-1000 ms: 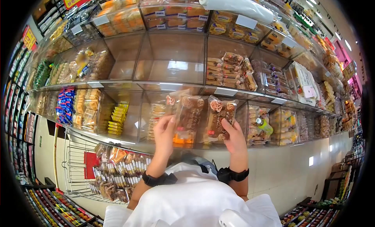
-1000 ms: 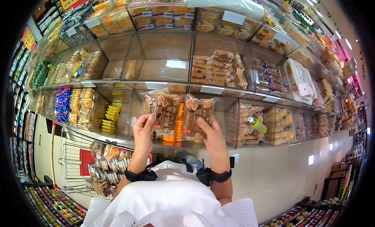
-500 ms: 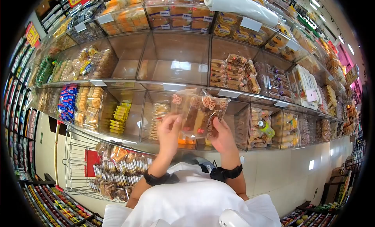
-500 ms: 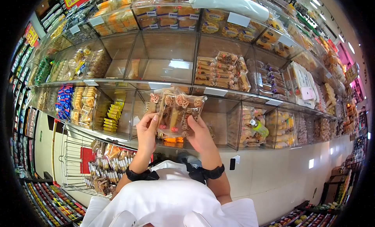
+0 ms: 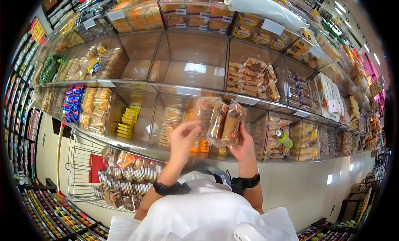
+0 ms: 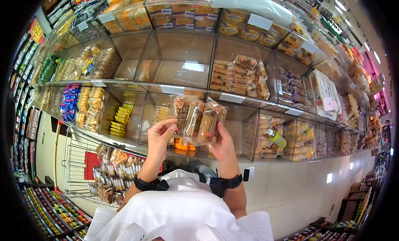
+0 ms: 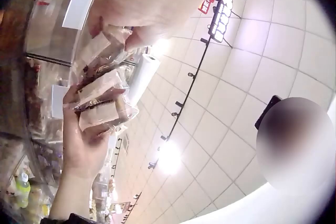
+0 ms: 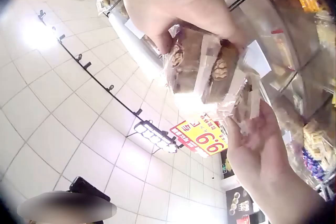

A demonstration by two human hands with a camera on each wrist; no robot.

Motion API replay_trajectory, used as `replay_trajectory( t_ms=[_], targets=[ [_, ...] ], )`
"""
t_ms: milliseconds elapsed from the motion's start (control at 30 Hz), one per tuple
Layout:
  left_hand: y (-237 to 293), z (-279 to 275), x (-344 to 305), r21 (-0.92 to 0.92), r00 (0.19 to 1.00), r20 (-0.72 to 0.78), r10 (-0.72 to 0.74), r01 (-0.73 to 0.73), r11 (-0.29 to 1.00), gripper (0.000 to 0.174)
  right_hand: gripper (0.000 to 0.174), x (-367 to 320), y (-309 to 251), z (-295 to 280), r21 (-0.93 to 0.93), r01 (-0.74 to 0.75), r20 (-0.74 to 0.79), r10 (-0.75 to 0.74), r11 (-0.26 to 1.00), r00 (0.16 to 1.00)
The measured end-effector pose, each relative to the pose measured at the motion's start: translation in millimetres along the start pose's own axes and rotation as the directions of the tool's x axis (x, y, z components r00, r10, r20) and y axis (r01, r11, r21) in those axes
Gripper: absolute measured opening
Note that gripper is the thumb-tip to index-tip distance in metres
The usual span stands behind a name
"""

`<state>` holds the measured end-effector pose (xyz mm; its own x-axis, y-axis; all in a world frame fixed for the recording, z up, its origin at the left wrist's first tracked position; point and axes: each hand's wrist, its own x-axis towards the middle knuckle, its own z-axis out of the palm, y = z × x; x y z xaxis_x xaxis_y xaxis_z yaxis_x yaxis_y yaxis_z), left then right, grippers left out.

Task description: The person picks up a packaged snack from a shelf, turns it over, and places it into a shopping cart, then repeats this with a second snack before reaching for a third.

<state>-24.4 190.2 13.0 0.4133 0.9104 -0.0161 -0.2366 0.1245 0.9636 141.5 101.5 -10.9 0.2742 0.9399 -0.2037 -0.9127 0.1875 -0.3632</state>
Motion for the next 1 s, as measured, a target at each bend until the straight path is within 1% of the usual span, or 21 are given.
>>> replay_trajectory(
  t_ms=[100, 167, 200, 300, 333, 467, 567, 600, 700, 733, 800, 833, 867, 900, 933, 1000],
  targets=[
    [-0.1, 3.4, -0.9, -0.069, 1.000, -0.013, -0.016, 0.015, 0.997, 0.016, 0.036, -2.1, -3.2, -4.8, 0.146, -0.012, 0.010, 0.011, 0.989, 1.000],
    [-4.2, 3.1, 0.5, -0.078, 1.000, -0.010, 0.007, -0.008, 0.997, 0.015, 0.037, -1.0, -6.6, -10.3, 0.240, -0.019, 0.020, 0.015, 0.970, 1.000],
    [-5.4, 2.8, 0.9, -0.082, 1.000, -0.009, 0.020, -0.021, 0.996, 0.014, 0.048, 2.5, -7.1, -10.2, 0.248, 0.016, -0.011, -0.013, 0.969, 1.000],
    [-4.1, 4.1, 1.2, -0.115, 1.000, -0.029, 0.012, -0.015, 0.993, 0.012, 0.053, -1.6, -15.1, 3.6, 0.234, 0.036, 0.113, -0.064, 0.972, 0.992],
    [-4.0, 4.0, 1.1, -0.125, 1.000, -0.026, 0.012, -0.015, 0.992, 0.011, 0.057, -5.4, -18.2, 15.0, 0.294, -0.009, 0.177, -0.045, 0.956, 0.983],
    [-3.2, 2.7, 1.4, -0.143, 1.000, -0.013, 0.013, -0.015, 0.990, 0.010, 0.065, -11.8, -30.4, 28.2, 0.092, 0.128, 0.297, -0.150, 0.987, 0.943],
    [-3.8, 3.4, 1.7, -0.145, 1.000, -0.013, 0.019, -0.021, 0.989, 0.010, 0.068, -15.1, -32.8, 35.8, 0.189, 0.116, 0.331, -0.175, 0.975, 0.927],
    [-4.2, 3.8, 2.0, -0.145, 1.000, -0.014, 0.022, -0.024, 0.989, 0.010, 0.070, -14.7, -32.5, 36.5, 0.119, 0.161, 0.350, -0.194, 0.980, 0.917],
    [-2.4, 5.4, 1.1, -0.150, 1.000, -0.002, -0.006, 0.005, 0.989, 0.010, 0.067, -14.8, -28.9, 43.6, 0.120, 0.133, 0.333, -0.166, 0.984, 0.928],
    [-2.8, 6.8, 0.5, -0.152, 1.000, 0.021, 0.006, -0.002, 0.988, 0.010, 0.057, -15.7, -27.1, 41.8, 0.119, 0.117, 0.260, -0.144, 0.986, 0.955],
    [-4.5, 11.2, -1.5, -0.157, 0.997, 0.066, 0.027, -0.016, 0.987, 0.009, 0.048, -12.4, -17.5, 24.8, -0.071, 0.144, 0.115, -0.135, 0.987, 0.984],
    [-3.6, 13.8, -1.9, -0.131, 0.996, 0.076, 0.039, -0.029, 0.991, 0.010, 0.044, -11.2, -14.6, 20.5, -0.166, 0.145, 0.041, -0.141, 0.975, 0.989],
    [-1.7, 16.8, -2.5, -0.104, 0.995, 0.088, 0.051, -0.042, 0.994, 0.011, 0.037, -12.4, -11.2, 17.9, -0.213, 0.151, 0.013, -0.152, 0.965, 0.988],
    [-0.8, 18.3, -2.9, -0.078, 0.993, 0.098, 0.063, -0.055, 0.995, 0.012, 0.037, -12.4, -10.3, 16.6, -0.211, 0.149, 0.020, -0.148, 0.966, 0.989],
    [-3.3, 14.5, -1.8, -0.034, 0.990, 0.141, 0.022, -0.018, 0.999, 0.019, 0.037, -12.0, -9.3, 14.2, -0.209, 0.146, 0.027, -0.143, 0.967, 0.989],
    [-2.9, 18.1, -3.0, -0.049, 0.992, 0.124, -0.001, 0.007, 0.999, 0.027, 0.037, -12.2, -8.9, 12.6, -0.224, 0.145, 0.046, -0.138, 0.964, 0.989]
  ],
)
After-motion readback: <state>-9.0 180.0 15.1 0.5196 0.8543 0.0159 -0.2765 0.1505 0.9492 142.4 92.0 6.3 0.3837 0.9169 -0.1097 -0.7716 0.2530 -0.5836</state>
